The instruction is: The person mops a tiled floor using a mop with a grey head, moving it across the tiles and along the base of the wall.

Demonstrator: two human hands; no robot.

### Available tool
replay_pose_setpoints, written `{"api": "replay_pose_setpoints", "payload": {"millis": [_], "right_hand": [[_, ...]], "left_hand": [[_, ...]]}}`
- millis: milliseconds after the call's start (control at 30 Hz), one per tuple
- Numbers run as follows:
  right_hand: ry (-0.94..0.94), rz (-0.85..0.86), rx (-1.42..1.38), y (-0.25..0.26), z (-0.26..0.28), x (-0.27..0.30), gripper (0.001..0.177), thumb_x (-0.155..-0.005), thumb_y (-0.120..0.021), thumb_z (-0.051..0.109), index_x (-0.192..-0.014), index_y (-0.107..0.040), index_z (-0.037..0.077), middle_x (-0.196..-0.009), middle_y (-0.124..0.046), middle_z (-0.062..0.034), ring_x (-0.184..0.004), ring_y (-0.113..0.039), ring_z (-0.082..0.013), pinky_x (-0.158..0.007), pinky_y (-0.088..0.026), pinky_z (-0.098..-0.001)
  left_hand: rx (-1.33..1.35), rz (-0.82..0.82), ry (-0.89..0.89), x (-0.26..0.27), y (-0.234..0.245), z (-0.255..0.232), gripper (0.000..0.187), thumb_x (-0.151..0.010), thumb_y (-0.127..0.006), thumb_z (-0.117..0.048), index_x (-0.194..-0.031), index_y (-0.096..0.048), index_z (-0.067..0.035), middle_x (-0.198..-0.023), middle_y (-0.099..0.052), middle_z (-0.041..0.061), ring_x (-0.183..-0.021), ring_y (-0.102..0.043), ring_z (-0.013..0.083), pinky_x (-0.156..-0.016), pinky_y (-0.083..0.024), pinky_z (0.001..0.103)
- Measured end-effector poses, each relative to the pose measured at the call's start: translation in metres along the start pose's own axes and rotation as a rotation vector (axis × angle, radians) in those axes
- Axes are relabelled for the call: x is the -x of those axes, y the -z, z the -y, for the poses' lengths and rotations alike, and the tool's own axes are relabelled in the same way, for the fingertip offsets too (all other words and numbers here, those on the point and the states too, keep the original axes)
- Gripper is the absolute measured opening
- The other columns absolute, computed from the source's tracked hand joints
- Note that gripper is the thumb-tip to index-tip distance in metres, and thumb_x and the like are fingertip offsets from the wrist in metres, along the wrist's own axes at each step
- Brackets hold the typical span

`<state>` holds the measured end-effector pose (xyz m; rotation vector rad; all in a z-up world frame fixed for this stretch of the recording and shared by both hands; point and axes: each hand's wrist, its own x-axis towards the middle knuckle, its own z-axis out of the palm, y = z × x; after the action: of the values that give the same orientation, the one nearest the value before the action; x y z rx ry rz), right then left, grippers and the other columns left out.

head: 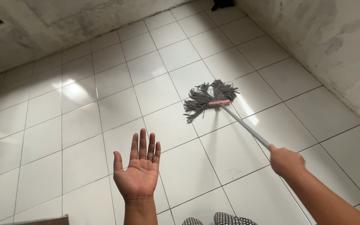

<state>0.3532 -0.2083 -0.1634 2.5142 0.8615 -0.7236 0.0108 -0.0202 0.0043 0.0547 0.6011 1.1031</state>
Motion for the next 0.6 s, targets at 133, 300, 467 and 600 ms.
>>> {"api": "replay_pose_setpoints", "payload": {"millis": [133,300,467,600], "right_hand": [[0.020,0.031,0.042,0.007,-0.027,0.053,0.045,-0.107,-0.031,0.015,-0.149,-0.043,0.022,-0.102,-0.076,-0.0031,-0.094,-0.077,-0.0229,-0.077,-0.065,-0.0440],[0.109,0.099,0.095,0.023,-0.022,0.111,0.030,-0.103,-0.039,0.017,-0.127,-0.057,0.015,-0.107,-0.076,-0.0039,-0.101,-0.076,-0.0243,-0.086,-0.062,-0.0431],[0.145,0.129,0.032,0.033,0.005,0.103,0.025,-0.101,-0.044,0.012,-0.118,-0.062,0.009,-0.113,-0.075,-0.0096,-0.106,-0.075,-0.0281,-0.090,-0.061,-0.0436],[0.135,0.014,-0.038,0.036,0.017,0.042,0.023,-0.098,-0.048,0.011,-0.116,-0.064,0.009,-0.118,-0.073,-0.0108,-0.110,-0.072,-0.0296,-0.090,-0.060,-0.0444]], "left_hand": [[0.023,0.018,0.020,-0.003,0.000,0.009,0.075,-0.098,-0.041,-0.052,-0.155,-0.037,-0.003,-0.153,-0.054,0.014,-0.140,-0.051,0.0345,-0.116,-0.039,0.050],[0.001,0.014,0.035,-0.007,-0.005,0.021,0.075,-0.098,-0.041,-0.051,-0.155,-0.037,-0.002,-0.152,-0.054,0.015,-0.140,-0.051,0.0344,-0.116,-0.039,0.050],[-0.004,0.011,0.035,-0.008,-0.012,0.025,0.075,-0.098,-0.041,-0.051,-0.156,-0.036,-0.003,-0.152,-0.053,0.015,-0.140,-0.051,0.0341,-0.116,-0.039,0.050],[-0.008,0.028,0.033,-0.007,-0.012,0.026,0.075,-0.098,-0.041,-0.052,-0.155,-0.036,-0.003,-0.152,-0.054,0.015,-0.140,-0.050,0.0345,-0.116,-0.039,0.050]]}}
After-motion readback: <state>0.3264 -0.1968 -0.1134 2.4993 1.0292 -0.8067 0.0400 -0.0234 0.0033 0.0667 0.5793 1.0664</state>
